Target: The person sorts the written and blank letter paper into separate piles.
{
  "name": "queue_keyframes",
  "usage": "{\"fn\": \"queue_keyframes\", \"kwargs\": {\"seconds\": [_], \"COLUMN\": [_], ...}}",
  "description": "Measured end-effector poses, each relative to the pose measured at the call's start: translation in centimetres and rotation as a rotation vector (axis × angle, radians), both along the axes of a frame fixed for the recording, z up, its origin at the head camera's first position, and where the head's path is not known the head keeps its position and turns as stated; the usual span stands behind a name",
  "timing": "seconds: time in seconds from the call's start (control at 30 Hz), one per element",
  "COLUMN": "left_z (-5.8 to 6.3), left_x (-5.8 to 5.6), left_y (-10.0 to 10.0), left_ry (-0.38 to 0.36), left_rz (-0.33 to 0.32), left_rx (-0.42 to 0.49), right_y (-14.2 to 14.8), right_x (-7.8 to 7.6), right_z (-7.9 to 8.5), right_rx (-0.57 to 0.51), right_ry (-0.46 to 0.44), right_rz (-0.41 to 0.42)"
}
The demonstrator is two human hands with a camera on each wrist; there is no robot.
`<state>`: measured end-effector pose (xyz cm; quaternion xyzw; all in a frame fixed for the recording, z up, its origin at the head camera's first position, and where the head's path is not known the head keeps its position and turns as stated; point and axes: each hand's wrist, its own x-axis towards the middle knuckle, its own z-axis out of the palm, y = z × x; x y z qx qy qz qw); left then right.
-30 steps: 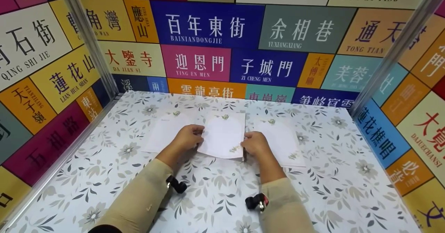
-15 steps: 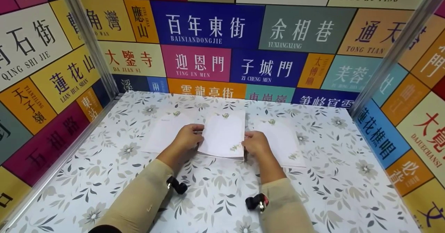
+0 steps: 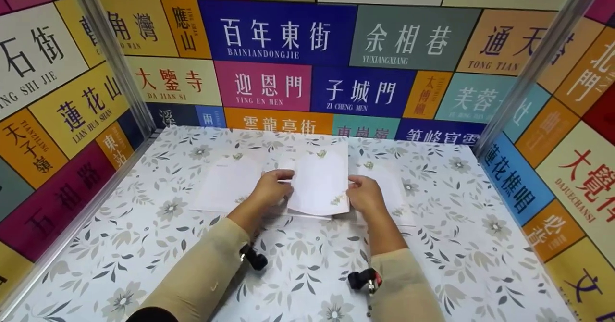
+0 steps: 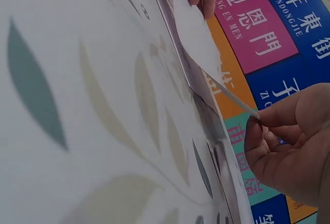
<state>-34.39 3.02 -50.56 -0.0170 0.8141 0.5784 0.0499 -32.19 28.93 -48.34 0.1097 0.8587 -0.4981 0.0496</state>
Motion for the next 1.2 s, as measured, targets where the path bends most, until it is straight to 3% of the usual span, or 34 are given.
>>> {"fn": "queue_keyframes", "kwargs": {"seconds": [0.2,0.33,0.7,0.8,1.2], "left_z": [0.1,-0.2,-0.2,0.0,-0.7], "left_x": [0.4,0.8,1.0,1.1,1.5], "left_y": [3.6,5.6,9.6,10.1,10.8], "left_ry": [0.027,0.045,-0.053,-0.081,-0.136], "left_rz": [-0.056,-0.128,-0.325,-0.345,-0.323], "left_rx": [0.077,0.120,0.259,0.267,0.264], "right_y": [3.5,6.0,12.4,13.3,14.5], "right_x": [0.7,1.3,2.3,2.3,2.7], "right_z": [0.4,0.5,0.4,0.3,-0.5], "right_rx": [-0.009,-0.017,-0.126,-0.151,0.000], "right_ry": [0.001,-0.005,-0.077,-0.100,-0.148], "right_rz": [-0.048,-0.075,-0.097,-0.123,-0.221]}}
